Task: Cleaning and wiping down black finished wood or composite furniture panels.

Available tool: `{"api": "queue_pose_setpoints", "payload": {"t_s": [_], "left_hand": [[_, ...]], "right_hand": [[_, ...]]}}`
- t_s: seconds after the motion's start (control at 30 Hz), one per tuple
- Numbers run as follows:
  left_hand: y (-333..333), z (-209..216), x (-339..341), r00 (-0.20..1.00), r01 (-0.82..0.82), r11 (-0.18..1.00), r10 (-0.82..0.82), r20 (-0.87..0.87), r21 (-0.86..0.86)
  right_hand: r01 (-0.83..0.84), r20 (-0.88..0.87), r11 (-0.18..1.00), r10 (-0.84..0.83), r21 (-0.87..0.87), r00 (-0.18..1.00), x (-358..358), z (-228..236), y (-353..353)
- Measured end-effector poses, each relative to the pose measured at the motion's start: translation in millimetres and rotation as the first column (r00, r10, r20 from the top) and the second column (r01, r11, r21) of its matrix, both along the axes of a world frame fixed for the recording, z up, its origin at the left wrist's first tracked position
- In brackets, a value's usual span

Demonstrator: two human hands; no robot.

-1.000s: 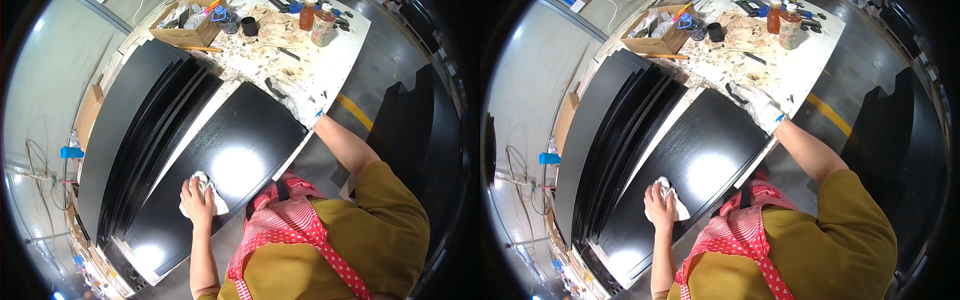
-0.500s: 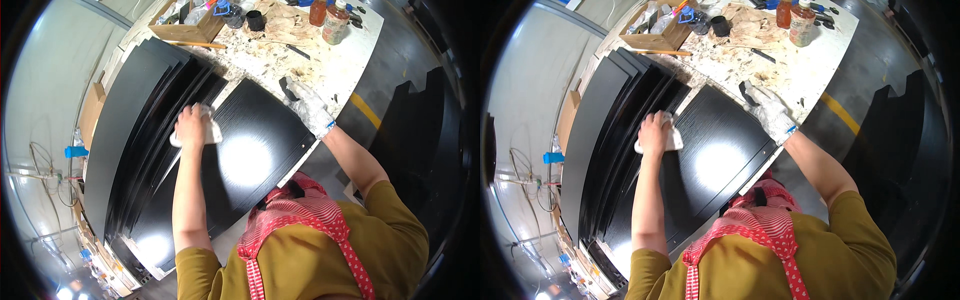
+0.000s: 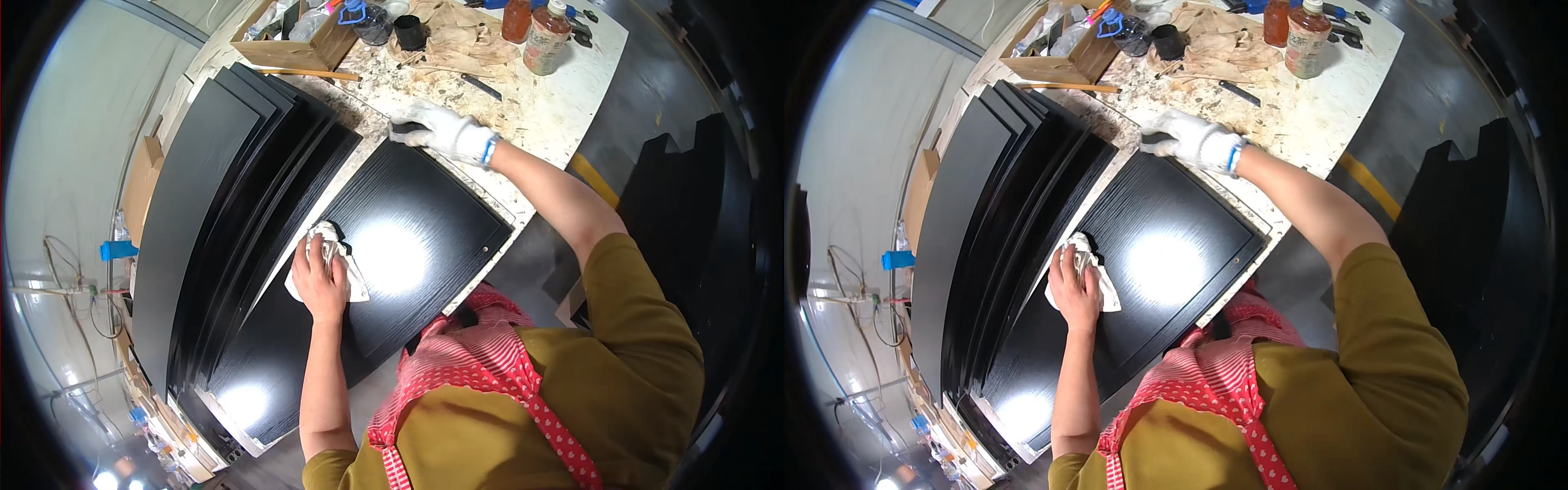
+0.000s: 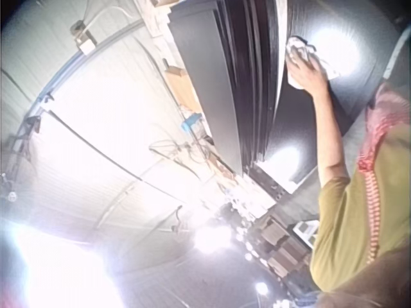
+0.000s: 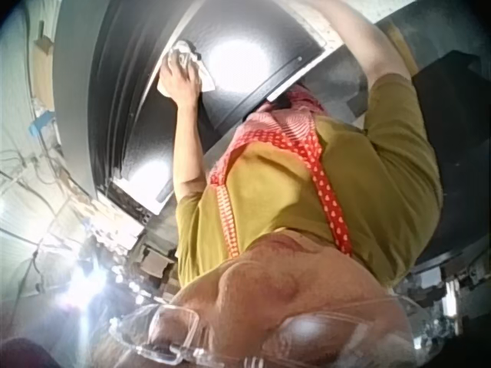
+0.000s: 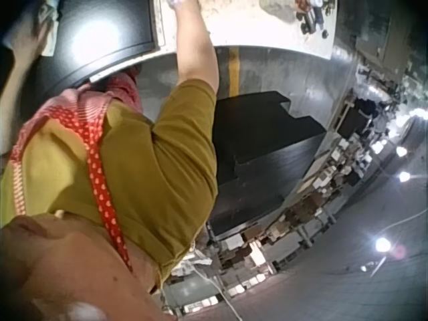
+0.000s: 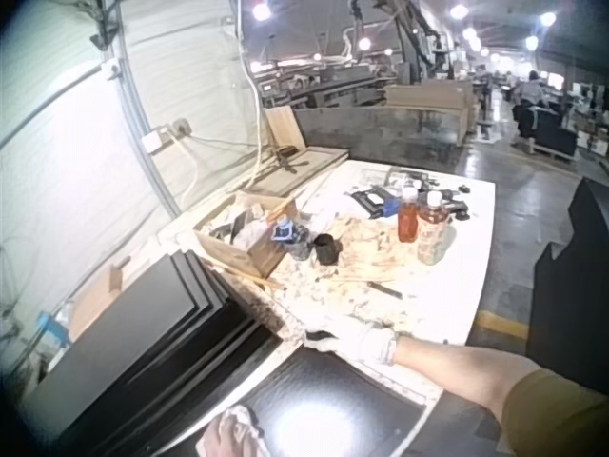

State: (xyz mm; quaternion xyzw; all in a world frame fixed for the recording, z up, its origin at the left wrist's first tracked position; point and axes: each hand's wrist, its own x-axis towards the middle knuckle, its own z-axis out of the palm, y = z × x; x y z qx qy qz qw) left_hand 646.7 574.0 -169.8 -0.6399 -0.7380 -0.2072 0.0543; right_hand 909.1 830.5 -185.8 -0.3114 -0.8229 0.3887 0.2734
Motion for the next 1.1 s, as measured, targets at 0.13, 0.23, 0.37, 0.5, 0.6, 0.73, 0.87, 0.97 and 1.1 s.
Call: {"api": "queue_pose_setpoints", "payload": {"t_s": [0.13,0.23,0.37,0.5,0.6,0.73,0.87,0.97,1.1], "left_hand": [[-4,-2,-1,0.999,-0.031,1.000,0.031,0.017,-0.002],[-4,-1,-2,1.000,-0.025,1.000,0.025,-0.002,0.002],[2,-2,0,1.000,-0.003,1.000,0.004,-0.010,0.011],[2,-4,-1,1.000,0.004,0.999,-0.004,-0.017,0.044],[1,-3,0,1.000,-0.004,0.999,0.004,-0.010,0.054],[0,-3,-1,1.000,0.000,0.998,0.001,-0.006,0.062],[-1,-3,-2,1.000,0.001,0.998,0.000,-0.008,0.066],[-2,-2,1,1.000,-0.015,0.998,0.015,-0.015,0.054],[-4,-5,11,1.000,-0.029,0.998,0.029,-0.010,0.057]], "right_hand": [[-0.146,0.065,0.978,0.157,-0.146,0.985,49,19,-30],[-0.122,0.045,0.835,0.173,-0.537,0.984,52,40,-34],[0.084,0.121,0.995,-0.078,-0.048,0.990,16,16,-5],[-0.070,0.030,0.993,0.073,-0.090,0.997,27,-3,-13],[-0.126,0.019,0.962,0.134,-0.244,0.991,67,-4,-43],[-0.129,-0.129,0.818,0.068,-0.560,0.989,131,21,-125],[-0.277,0.356,0.918,0.369,-0.283,0.859,177,65,-150],[-0.037,0.280,0.981,0.091,-0.190,0.956,161,83,-146],[0.120,0.145,0.992,-0.116,-0.022,0.983,119,70,-97]]}}
